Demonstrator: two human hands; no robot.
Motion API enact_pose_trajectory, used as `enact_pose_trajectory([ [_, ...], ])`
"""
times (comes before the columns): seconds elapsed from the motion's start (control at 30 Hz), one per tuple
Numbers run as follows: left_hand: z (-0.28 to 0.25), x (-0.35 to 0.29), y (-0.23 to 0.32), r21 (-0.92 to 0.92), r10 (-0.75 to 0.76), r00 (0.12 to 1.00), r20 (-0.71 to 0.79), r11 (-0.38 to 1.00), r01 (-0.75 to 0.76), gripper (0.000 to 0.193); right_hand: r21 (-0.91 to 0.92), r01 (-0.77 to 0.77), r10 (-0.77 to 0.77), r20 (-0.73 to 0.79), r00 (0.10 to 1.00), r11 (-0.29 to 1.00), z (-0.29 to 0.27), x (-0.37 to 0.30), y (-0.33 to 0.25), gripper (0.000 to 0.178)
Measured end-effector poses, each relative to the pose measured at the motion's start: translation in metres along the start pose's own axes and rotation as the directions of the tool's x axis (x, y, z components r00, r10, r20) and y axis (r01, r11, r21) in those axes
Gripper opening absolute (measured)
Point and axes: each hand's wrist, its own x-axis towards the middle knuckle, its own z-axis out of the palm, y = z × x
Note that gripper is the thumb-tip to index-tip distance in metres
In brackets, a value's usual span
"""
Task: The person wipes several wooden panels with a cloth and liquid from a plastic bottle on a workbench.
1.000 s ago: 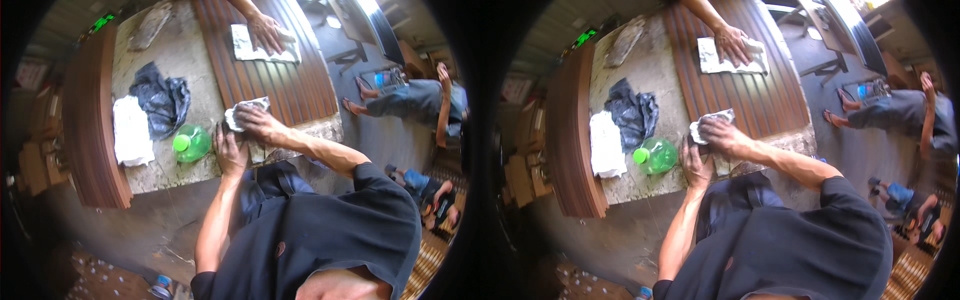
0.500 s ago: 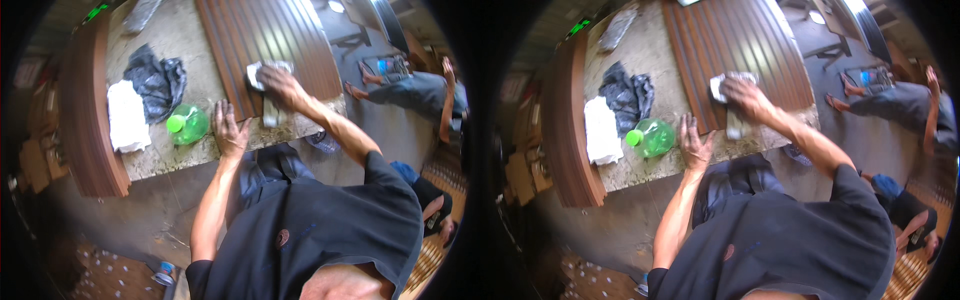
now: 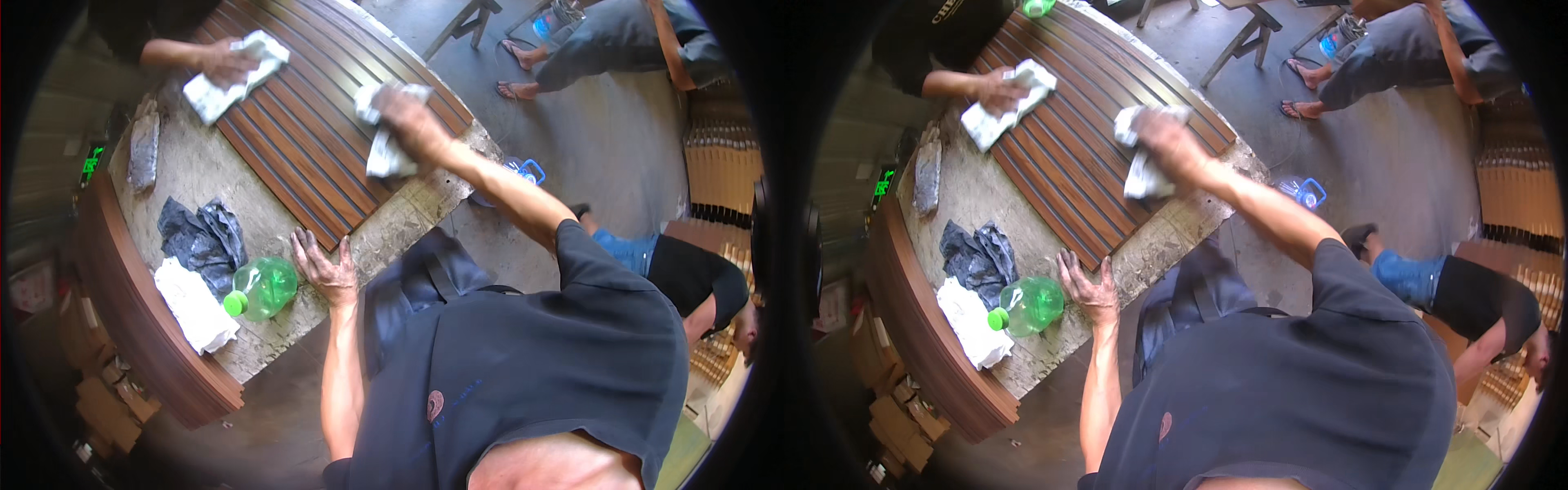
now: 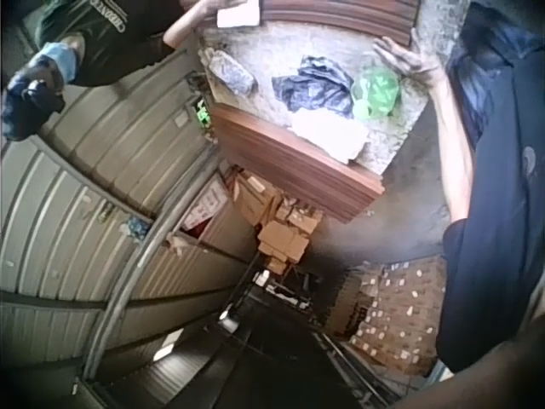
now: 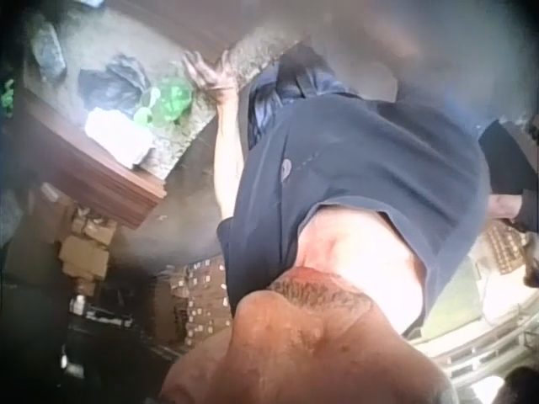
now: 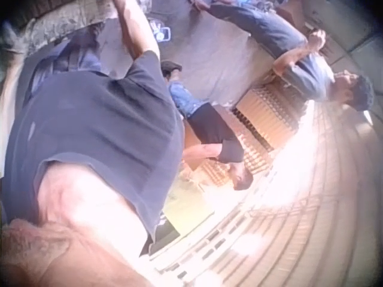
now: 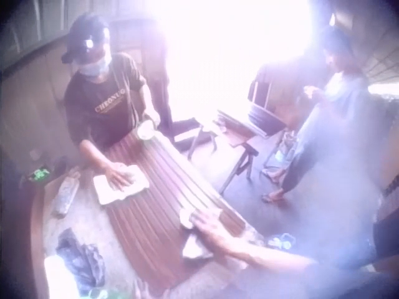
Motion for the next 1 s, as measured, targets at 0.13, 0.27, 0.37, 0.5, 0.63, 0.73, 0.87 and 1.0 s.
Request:
enact_pose_trajectory([
  [0.13,0.001,-0.002,0.001,-0.023,-0.019,1.000,0.019,1.000,0.019,0.068,-0.205,-0.353,0.379,0.107,0.919,0.913,0.008,0.020,-0.009,0.038],
  [0.27,0.003,-0.009,-0.012,-0.012,0.018,1.000,-0.015,1.000,-0.019,0.067,0.127,0.096,-0.092,-0.035,0.995,0.987,0.051,-0.040,-0.124,0.045],
  [0.37,0.005,-0.003,-0.004,0.001,0.019,0.999,-0.031,1.000,-0.019,0.066,-0.011,0.023,-0.023,0.017,1.000,1.000,0.016,-0.055,-0.062,0.050],
  [0.5,0.005,0.001,-0.003,0.007,0.060,0.998,-0.009,0.998,-0.060,0.067,-0.192,-0.382,0.285,-0.394,0.874,0.904,-0.044,-0.057,0.022,0.037],
  [0.63,0.007,0.000,-0.005,0.017,0.069,0.997,-0.020,0.997,-0.069,0.066,-0.094,-0.180,0.170,-0.112,0.979,0.979,0.011,-0.059,-0.076,0.055],
  [0.73,0.006,-0.005,-0.012,0.027,0.053,0.998,-0.042,0.998,-0.052,0.067,0.139,-0.024,0.034,-0.069,0.997,0.990,0.020,-0.066,-0.112,0.047],
  [0.87,0.004,-0.002,-0.007,0.068,0.056,0.998,-0.017,0.996,-0.055,0.070,-0.134,-0.228,0.209,-0.137,0.968,0.964,-0.023,-0.056,0.004,0.043],
  [1.0,-0.001,0.003,0.005,0.036,0.065,0.997,0.042,0.997,-0.066,0.069,-0.253,-0.470,0.376,-0.343,0.861,0.846,-0.013,-0.026,0.024,0.036],
])
